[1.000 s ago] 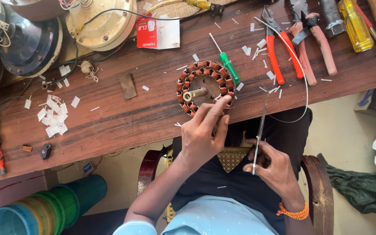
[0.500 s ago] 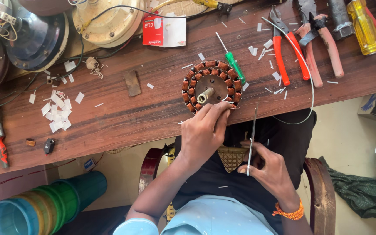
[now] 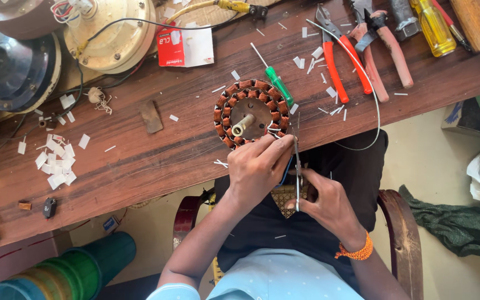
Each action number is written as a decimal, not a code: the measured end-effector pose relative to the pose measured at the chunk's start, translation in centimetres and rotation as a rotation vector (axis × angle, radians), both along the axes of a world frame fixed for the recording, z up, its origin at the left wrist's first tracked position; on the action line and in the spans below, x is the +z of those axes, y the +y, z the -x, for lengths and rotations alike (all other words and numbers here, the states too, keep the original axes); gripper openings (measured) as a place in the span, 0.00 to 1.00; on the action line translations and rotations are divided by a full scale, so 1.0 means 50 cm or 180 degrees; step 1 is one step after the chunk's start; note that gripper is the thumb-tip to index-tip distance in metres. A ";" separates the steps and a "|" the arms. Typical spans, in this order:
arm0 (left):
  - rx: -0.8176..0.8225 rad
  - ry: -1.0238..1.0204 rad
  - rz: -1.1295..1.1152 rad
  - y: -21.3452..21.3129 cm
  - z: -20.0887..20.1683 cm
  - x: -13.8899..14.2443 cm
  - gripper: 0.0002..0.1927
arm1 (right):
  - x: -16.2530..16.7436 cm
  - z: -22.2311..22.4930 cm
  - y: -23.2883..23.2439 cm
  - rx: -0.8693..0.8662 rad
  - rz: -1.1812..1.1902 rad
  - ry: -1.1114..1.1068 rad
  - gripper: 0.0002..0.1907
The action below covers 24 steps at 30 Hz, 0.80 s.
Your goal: The person sits at a workbench preparing the wire ends of a fan motor stator. They strip insulation from the colored wire ends by hand, twist the strands, cut with scissors, and use a lighter flame to burn off insulation from the wire tips while holding the stator on the bench.
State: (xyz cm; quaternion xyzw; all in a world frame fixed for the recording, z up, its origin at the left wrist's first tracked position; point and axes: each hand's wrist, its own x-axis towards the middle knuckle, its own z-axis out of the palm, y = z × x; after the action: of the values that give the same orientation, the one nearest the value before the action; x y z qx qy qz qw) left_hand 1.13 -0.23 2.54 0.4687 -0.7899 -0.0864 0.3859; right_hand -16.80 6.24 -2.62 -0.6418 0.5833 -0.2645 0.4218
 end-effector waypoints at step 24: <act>-0.0272 0.0943 -0.0255 0.001 -0.017 -0.001 0.07 | 0.001 0.007 0.044 -0.0366 0.0530 -0.0357 0.18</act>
State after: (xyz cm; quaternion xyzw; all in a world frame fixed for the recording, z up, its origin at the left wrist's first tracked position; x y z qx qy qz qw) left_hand 1.99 -0.18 2.50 0.4318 -0.7395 -0.2023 0.4752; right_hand -17.16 8.42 -2.57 -0.6243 0.5707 -0.3713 0.3830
